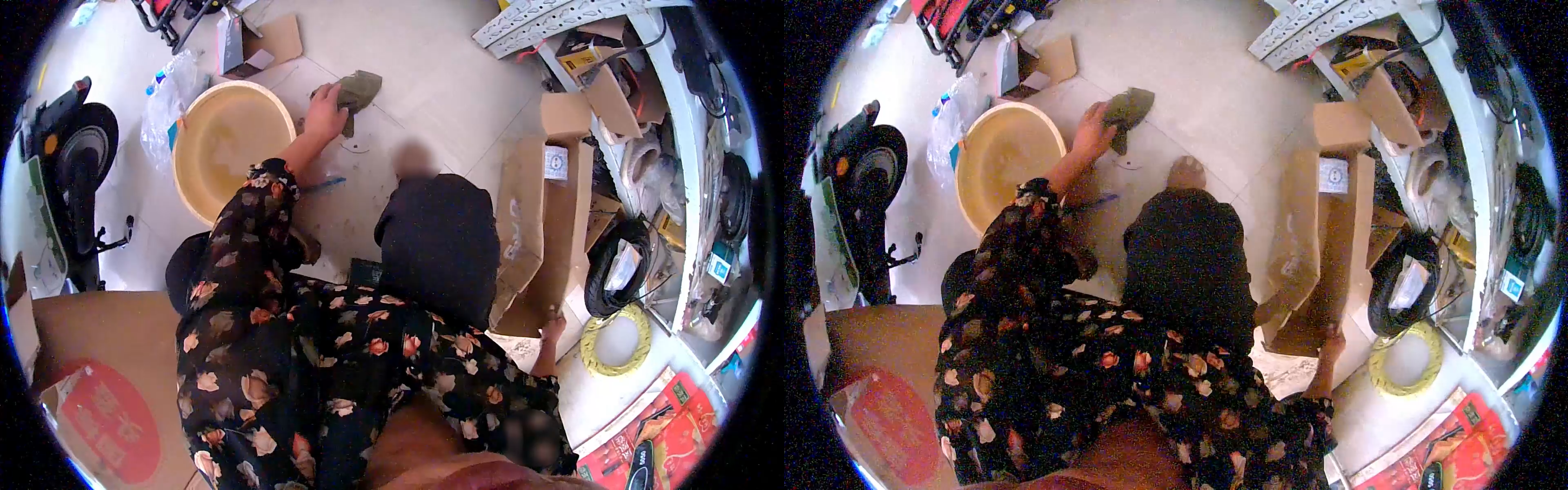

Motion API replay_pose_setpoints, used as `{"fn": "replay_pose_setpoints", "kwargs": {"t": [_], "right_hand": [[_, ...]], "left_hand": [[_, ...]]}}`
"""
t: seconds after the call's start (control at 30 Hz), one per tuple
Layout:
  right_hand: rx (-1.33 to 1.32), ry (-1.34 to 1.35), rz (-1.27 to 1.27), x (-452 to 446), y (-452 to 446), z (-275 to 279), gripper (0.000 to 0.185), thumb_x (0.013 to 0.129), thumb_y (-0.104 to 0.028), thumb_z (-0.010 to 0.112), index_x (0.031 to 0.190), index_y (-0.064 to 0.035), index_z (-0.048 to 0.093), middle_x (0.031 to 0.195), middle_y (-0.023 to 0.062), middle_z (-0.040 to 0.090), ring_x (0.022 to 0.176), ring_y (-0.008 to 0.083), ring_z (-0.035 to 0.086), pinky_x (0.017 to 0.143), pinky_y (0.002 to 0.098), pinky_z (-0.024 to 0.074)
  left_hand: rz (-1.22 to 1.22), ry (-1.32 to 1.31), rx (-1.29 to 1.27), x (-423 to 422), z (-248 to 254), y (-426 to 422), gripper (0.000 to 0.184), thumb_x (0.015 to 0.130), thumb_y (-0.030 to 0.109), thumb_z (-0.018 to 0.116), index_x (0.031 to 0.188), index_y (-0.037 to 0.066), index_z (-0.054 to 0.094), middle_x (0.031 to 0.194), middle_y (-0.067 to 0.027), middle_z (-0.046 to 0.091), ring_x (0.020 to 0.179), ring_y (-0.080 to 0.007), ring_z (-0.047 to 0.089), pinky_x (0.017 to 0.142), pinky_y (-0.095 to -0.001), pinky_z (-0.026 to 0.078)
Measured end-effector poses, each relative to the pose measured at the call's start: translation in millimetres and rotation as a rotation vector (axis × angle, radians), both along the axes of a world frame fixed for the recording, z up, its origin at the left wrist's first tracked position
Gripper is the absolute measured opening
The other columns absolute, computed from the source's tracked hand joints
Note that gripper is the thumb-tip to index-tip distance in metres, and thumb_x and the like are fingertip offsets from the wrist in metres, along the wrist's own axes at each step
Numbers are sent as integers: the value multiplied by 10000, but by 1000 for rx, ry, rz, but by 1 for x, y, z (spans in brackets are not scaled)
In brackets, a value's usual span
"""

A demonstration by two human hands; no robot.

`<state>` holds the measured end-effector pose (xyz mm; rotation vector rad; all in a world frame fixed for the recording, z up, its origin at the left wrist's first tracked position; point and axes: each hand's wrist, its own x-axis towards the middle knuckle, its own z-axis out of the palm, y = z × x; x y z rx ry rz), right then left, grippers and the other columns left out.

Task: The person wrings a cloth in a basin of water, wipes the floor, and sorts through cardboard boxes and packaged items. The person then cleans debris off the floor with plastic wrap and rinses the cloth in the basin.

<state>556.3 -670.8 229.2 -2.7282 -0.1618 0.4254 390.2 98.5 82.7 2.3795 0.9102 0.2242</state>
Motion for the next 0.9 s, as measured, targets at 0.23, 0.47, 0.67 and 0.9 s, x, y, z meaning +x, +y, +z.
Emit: {"fn": "replay_pose_setpoints", "kwargs": {"t": [0.23, 0.47, 0.67, 0.9], "right_hand": [[-289, 294, -131, 49, 1, -14, 612, 715, -48, 525, 1320, 11, 456, 1286, 208, 521, 1087, 322, 543, 922, 401, 456], [165, -244, 173, 55, 291, 74, 410, 837, -12, 449, 1243, 2, 506, 1144, 172, 598, 1024, 264, 594, 916, 348, 440], [551, 526, 353, 37, 445, -19, 356, 940, -195, 527, 1252, -23, 506, 1099, 130, 604, 964, 203, 601, 840, 327, 486], [680, 1171, -21, 8, 606, -59, 545, 898, -372, 573, 1337, -90, 416, 1155, 101, 568, 1019, 256, 567, 855, 447, 493]], "left_hand": [[64, 266, -49, -7, -15, 0, 802, 761, 237, 677, 1427, 89, 256, 1458, -246, 231, 1315, -421, 295, 1062, -468, 326], [231, 207, -95, -2, -46, -7, 848, 706, 230, 742, 1414, 208, 275, 1406, -173, 293, 1279, -378, 327, 961, -552, 396], [251, 352, -262, 2, -34, 16, 564, 710, 169, 708, 1230, 155, 490, 1180, -154, 470, 1137, -366, 461, 888, -495, 454], [-16, -227, -381, 40, 17, -2, 437, 657, 194, 686, 1055, 104, 528, 1028, -188, 547, 964, -359, 541, 852, -423, 454]]}}
